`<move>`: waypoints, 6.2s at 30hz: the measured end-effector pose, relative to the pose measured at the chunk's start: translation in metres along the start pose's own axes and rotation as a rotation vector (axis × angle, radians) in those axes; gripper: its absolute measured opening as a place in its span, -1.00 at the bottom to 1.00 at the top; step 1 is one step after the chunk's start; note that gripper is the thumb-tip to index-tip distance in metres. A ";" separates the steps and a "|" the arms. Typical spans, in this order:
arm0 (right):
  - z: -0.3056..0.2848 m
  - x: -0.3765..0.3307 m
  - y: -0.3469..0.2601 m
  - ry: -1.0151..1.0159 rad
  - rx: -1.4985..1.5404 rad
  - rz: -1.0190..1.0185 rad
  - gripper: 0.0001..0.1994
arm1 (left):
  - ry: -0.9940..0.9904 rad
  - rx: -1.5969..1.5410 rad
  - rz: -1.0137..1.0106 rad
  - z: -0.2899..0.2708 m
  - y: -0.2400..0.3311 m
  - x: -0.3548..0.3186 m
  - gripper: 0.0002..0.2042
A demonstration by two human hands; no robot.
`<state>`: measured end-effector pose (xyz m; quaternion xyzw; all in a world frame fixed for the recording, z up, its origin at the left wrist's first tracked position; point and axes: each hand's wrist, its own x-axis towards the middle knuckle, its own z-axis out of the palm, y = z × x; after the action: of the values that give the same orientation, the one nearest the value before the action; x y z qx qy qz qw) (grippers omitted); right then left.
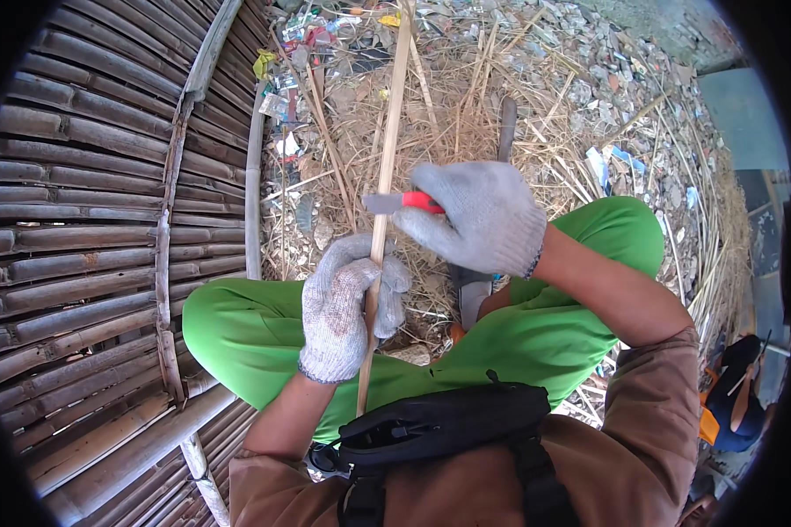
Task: The person strips layers from a bamboo pole using a small handheld blade while wearing gloves.
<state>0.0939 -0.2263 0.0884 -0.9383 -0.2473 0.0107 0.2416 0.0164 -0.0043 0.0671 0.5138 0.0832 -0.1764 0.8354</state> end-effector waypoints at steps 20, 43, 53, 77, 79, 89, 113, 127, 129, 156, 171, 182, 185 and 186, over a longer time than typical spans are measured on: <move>-0.024 0.005 0.021 0.040 -0.022 -0.065 -0.58 | -0.016 0.310 0.118 0.000 -0.004 -0.012 -0.68; -0.090 0.042 0.090 0.338 -0.236 0.077 -0.39 | -0.092 0.227 0.050 0.003 -0.003 -0.027 -0.66; -0.043 0.018 0.039 0.087 -0.151 -0.066 -0.48 | 0.014 0.488 0.250 -0.012 -0.014 -0.018 -0.66; -0.036 0.017 0.041 0.068 -0.155 -0.061 -0.46 | 0.015 0.585 0.241 0.001 -0.006 -0.021 -0.72; -0.044 0.025 0.047 0.087 -0.168 0.010 -0.42 | 0.016 0.651 0.267 0.001 -0.006 -0.023 -0.72; -0.071 0.031 0.061 0.143 -0.211 0.167 -0.37 | 0.047 0.571 0.151 0.022 0.008 -0.029 -0.75; -0.058 0.038 0.044 0.056 -0.181 0.156 -0.40 | 0.122 0.432 0.051 0.018 0.007 -0.032 -0.74; -0.026 0.022 0.037 0.062 -0.130 -0.021 -0.52 | 0.099 0.587 0.093 0.005 0.003 -0.032 -0.72; -0.062 0.037 0.044 0.101 -0.206 0.156 -0.48 | 0.039 0.665 0.102 0.003 0.002 -0.033 -0.71; -0.070 0.047 0.057 0.101 -0.292 -0.011 -0.34 | 0.168 0.691 0.317 0.022 -0.003 -0.032 -0.76; -0.074 0.040 0.058 0.016 -0.216 0.172 -0.31 | 0.014 1.041 0.499 -0.004 -0.008 -0.029 -0.64; -0.078 0.048 0.089 0.209 -0.254 0.164 -0.22 | 0.001 0.912 0.372 0.011 0.003 -0.042 -0.61; -0.068 0.048 0.080 0.171 -0.238 0.132 -0.25 | 0.021 0.985 0.568 0.001 -0.008 -0.035 -0.65; -0.062 0.044 0.070 0.169 -0.233 0.127 -0.25 | 0.029 0.988 0.565 -0.003 -0.009 -0.034 -0.65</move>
<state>0.1735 -0.2866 0.1149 -0.9712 -0.1661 -0.0816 0.1500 -0.0182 0.0018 0.0694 0.8481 -0.1387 0.0431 0.5095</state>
